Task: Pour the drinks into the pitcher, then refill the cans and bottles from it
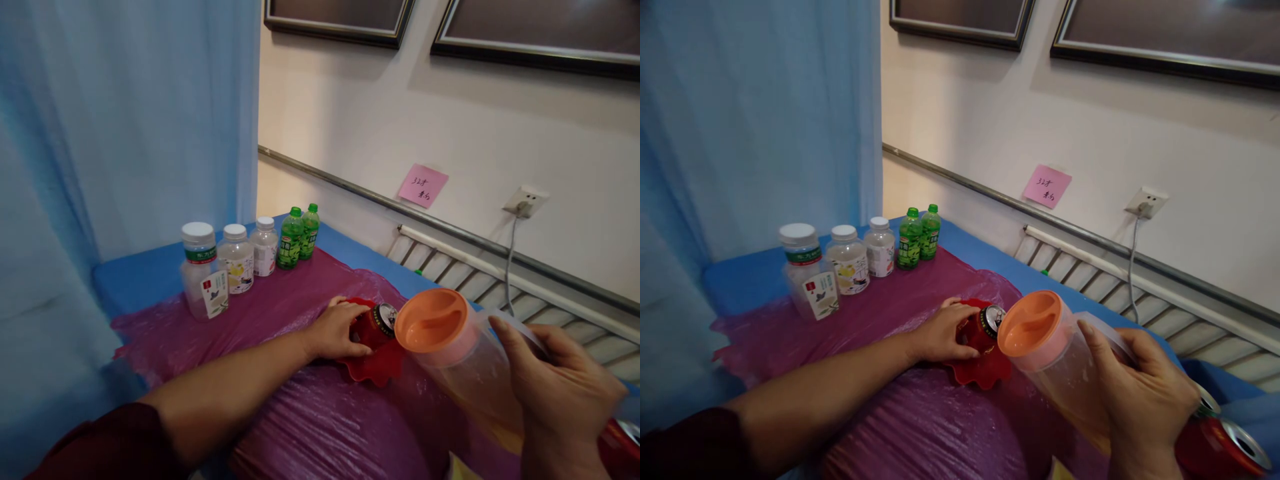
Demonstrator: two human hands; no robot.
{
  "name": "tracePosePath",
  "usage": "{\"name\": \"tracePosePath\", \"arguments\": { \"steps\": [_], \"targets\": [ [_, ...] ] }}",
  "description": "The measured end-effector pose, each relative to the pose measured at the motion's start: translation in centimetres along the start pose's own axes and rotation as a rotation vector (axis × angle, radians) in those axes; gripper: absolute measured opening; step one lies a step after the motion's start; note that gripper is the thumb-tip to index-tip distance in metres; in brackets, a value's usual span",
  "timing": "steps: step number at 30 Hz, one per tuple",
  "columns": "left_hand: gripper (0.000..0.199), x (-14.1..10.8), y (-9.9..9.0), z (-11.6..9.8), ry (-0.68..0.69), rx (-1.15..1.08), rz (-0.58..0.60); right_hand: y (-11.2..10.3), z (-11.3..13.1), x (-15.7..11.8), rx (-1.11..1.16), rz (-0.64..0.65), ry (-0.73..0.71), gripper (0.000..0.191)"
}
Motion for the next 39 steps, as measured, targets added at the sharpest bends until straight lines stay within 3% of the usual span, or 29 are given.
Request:
{"name": "tracePosePath", "arguments": {
  "steps": [25, 39],
  "targets": [
    [0.071, -0.02, 0.07, 0.05, 0.006, -0.01, -0.002, -0.04, -0.4, -0.13, -0.009, 0.011, 0.078, 0.058],
    [0.067, 0.04, 0.06, -0.1, -0.004, 0.004, 0.017, -0.09, -0.42, -0.14, -0.033, 0.006, 0.038, 0.06]
  ]
}}
Point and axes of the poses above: each hand's wrist, its own x-axis towards the middle knuckle, its own y-axis out of the palm, z = x × y, the point moved 8 cm from there along x, towards the middle knuckle, and after that the axes turned 9 degrees about x, right-handed, at the moved point
